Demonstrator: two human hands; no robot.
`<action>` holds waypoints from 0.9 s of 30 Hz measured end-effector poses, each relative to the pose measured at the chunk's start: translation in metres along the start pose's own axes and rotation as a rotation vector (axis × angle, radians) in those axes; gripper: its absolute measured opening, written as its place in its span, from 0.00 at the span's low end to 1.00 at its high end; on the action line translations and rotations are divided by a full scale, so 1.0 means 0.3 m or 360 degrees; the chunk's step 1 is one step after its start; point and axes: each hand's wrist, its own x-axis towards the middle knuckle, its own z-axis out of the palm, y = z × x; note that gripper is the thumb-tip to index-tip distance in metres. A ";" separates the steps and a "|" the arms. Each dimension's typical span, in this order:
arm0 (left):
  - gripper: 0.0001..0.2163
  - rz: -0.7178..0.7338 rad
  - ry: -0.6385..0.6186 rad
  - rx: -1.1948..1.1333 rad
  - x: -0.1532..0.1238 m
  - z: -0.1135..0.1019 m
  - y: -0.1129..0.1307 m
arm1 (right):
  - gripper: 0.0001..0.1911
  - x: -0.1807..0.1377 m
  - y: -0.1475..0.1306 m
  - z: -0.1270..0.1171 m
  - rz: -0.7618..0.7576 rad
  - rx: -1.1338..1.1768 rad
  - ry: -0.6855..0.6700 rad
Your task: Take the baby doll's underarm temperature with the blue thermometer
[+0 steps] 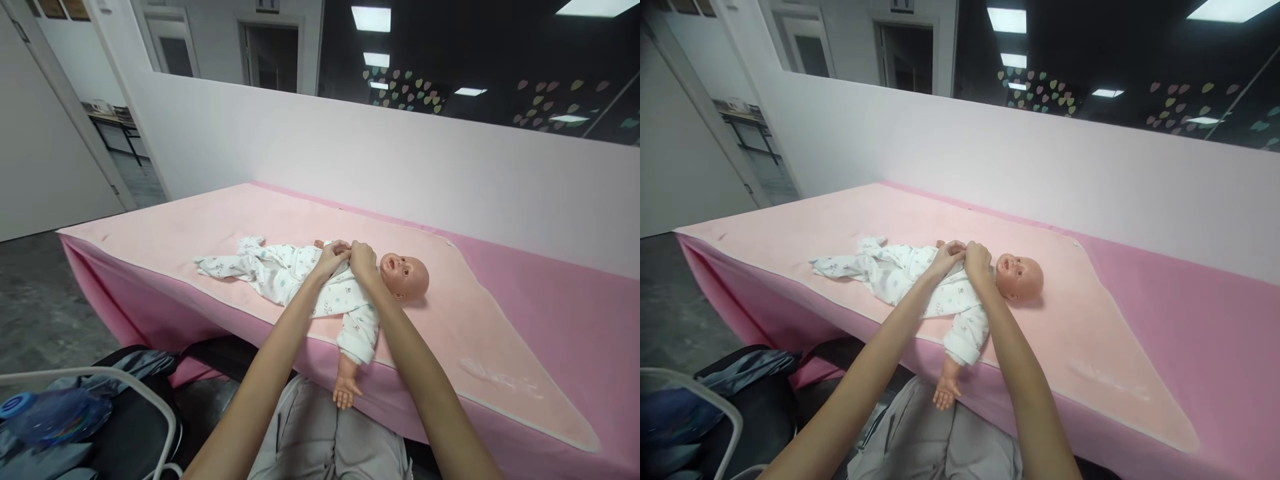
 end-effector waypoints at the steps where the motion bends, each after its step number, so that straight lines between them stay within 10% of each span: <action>1: 0.12 -0.0014 0.0020 0.0045 -0.002 0.000 -0.004 | 0.14 0.005 -0.006 0.028 0.0022 0.0011 0.0019; 12: 0.20 -0.0400 0.0607 0.0891 0.152 0.008 0.004 | 0.11 -0.148 0.069 0.013 -0.0569 -0.0264 0.0256; 17: 0.18 -0.0355 0.0192 0.2113 0.216 0.031 -0.030 | 0.09 -0.247 0.130 0.005 -0.0729 -0.0172 0.0307; 20: 0.23 -0.0489 0.0014 0.2221 0.214 0.021 -0.045 | 0.10 -0.244 0.191 -0.027 -0.0833 0.0141 0.0250; 27: 0.32 -0.0455 -0.0089 0.2374 0.146 -0.004 -0.010 | 0.13 -0.076 0.476 -0.020 0.0115 0.1360 0.0484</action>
